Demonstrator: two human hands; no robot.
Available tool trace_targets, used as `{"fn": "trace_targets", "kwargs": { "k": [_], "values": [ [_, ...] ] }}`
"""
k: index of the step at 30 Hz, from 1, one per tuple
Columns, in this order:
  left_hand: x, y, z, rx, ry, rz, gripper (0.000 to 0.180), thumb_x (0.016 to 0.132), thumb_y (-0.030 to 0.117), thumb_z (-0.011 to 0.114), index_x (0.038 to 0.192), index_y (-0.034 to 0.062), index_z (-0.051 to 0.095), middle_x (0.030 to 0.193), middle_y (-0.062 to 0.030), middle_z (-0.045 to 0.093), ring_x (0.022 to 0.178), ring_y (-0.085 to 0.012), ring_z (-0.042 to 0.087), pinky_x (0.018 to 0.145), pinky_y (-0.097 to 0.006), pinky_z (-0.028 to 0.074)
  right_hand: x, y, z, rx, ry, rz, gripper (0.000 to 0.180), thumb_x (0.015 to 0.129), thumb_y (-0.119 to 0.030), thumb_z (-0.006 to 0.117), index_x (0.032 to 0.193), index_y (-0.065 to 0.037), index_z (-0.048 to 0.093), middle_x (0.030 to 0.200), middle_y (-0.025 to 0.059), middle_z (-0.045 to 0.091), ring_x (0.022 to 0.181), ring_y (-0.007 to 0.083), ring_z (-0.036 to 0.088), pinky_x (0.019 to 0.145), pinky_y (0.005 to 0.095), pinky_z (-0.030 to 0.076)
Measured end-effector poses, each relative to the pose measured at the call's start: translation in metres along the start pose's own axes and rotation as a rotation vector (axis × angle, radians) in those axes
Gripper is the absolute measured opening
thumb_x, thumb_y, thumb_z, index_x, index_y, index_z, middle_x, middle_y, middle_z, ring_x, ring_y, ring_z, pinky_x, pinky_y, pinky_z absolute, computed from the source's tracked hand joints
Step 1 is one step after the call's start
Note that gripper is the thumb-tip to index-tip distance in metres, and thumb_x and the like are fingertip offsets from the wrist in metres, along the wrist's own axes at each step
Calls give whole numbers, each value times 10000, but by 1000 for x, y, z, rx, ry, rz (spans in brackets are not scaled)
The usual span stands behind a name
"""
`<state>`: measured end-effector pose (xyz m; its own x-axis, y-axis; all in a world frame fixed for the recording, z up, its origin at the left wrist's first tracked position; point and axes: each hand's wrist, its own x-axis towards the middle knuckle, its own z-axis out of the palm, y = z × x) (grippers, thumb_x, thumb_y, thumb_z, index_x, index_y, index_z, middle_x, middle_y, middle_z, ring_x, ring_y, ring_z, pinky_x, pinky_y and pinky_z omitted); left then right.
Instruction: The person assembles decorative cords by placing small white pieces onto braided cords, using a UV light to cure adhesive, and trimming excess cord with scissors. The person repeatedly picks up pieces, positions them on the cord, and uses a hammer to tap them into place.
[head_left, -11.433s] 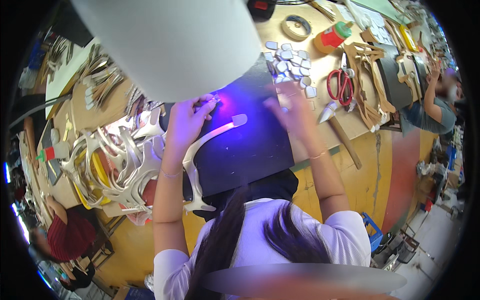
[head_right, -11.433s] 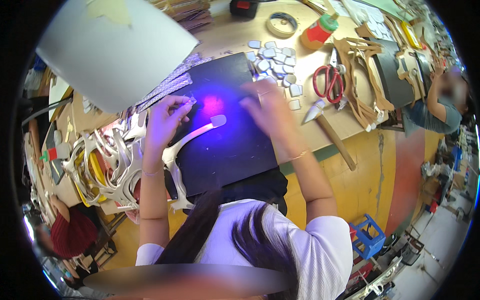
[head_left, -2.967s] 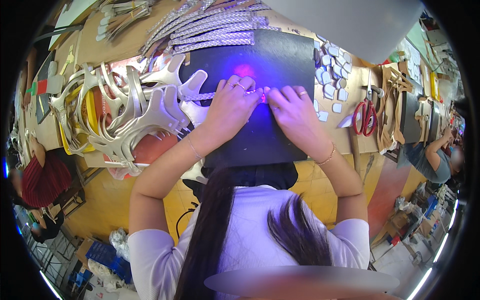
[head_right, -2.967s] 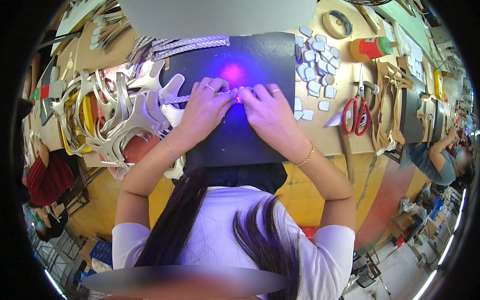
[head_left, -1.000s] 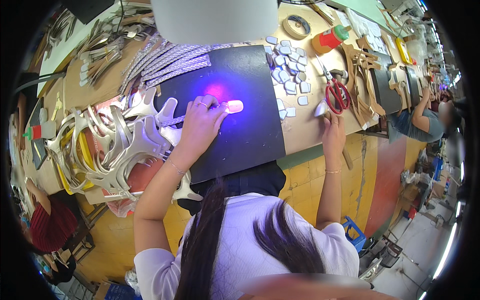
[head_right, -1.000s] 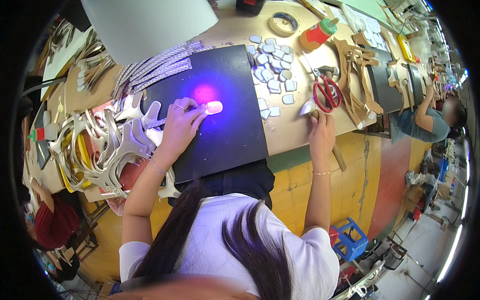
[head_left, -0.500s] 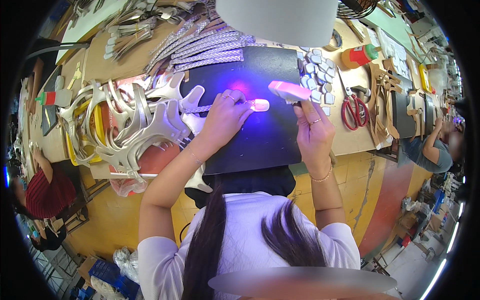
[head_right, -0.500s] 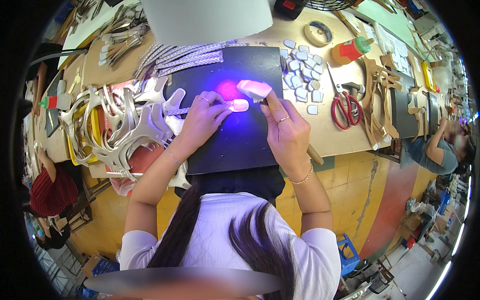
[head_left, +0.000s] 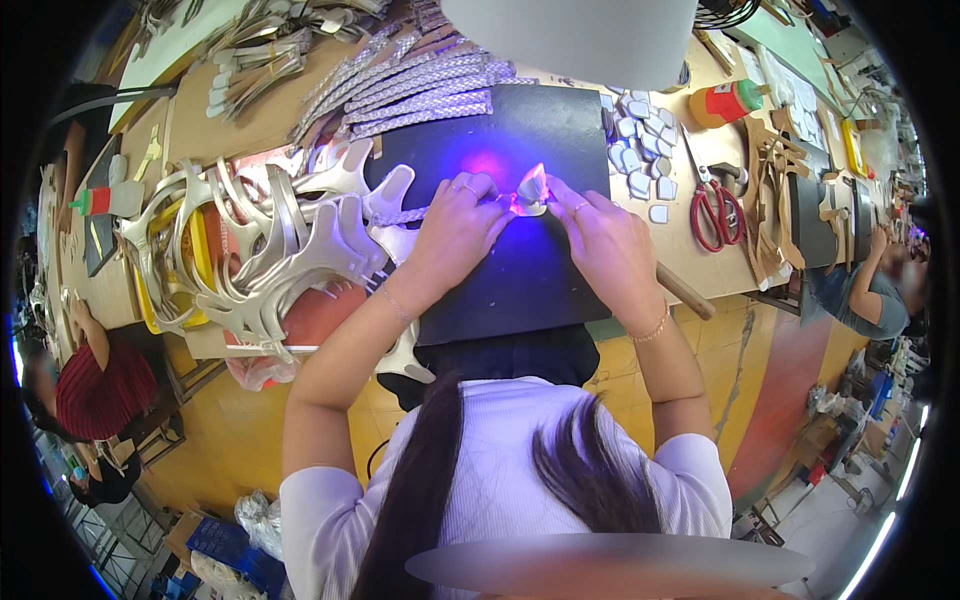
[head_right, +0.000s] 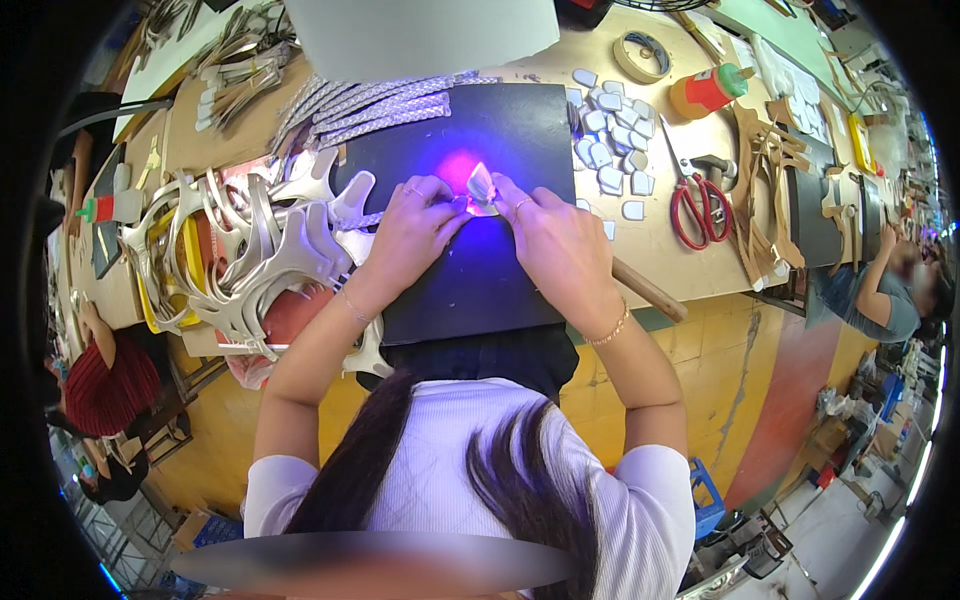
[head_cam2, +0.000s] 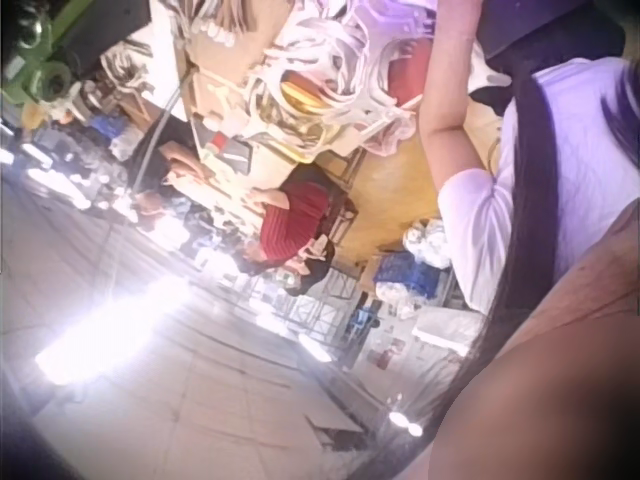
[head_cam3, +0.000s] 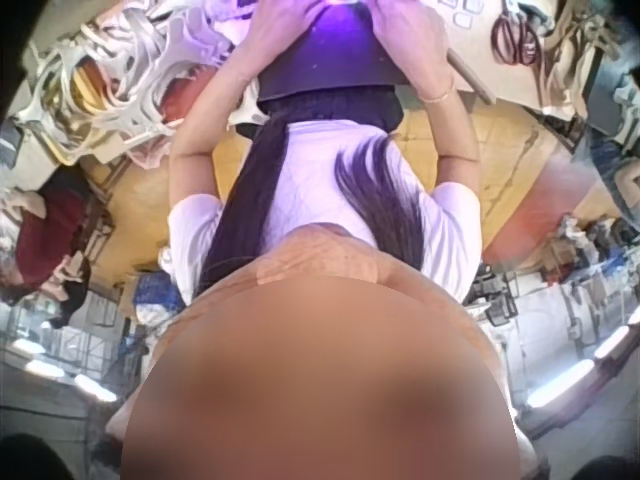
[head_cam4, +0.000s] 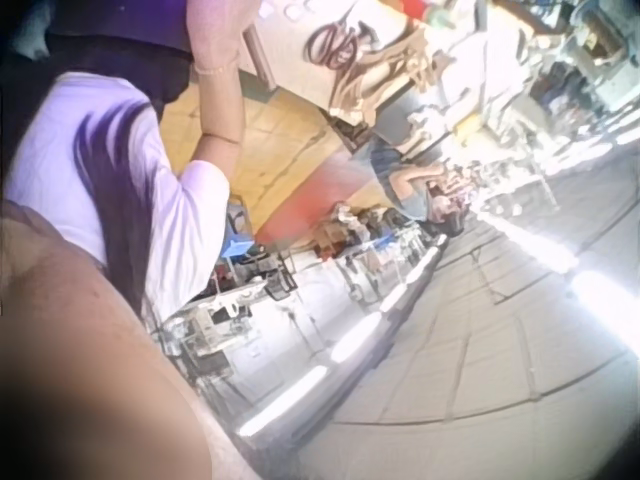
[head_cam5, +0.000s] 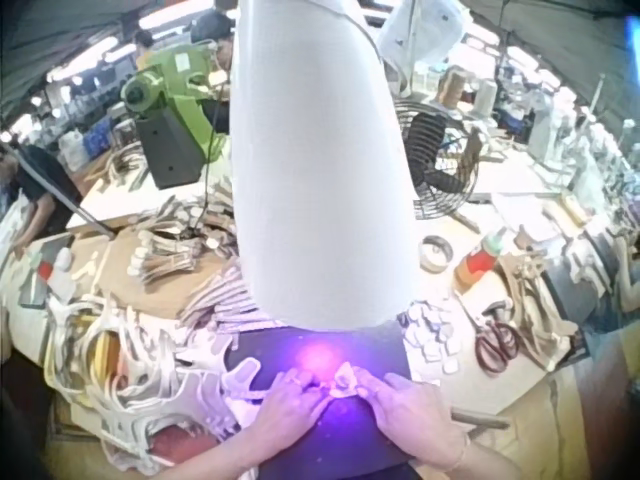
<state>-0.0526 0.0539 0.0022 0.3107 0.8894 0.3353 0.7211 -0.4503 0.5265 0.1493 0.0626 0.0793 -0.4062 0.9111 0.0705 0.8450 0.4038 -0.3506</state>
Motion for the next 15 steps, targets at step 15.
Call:
{"fn": "trace_targets", "kwargs": {
  "k": [15],
  "values": [
    [-1,1,-2,-16,-15,-13,150,822,160,764,916,46,739,935,-64,592,918,-251,581,825,-391,457,-16,2,8,239,344,-95,342,905,-28,686,1245,-42,662,806,126,629,632,267,606,568,363,478]
  ]
}}
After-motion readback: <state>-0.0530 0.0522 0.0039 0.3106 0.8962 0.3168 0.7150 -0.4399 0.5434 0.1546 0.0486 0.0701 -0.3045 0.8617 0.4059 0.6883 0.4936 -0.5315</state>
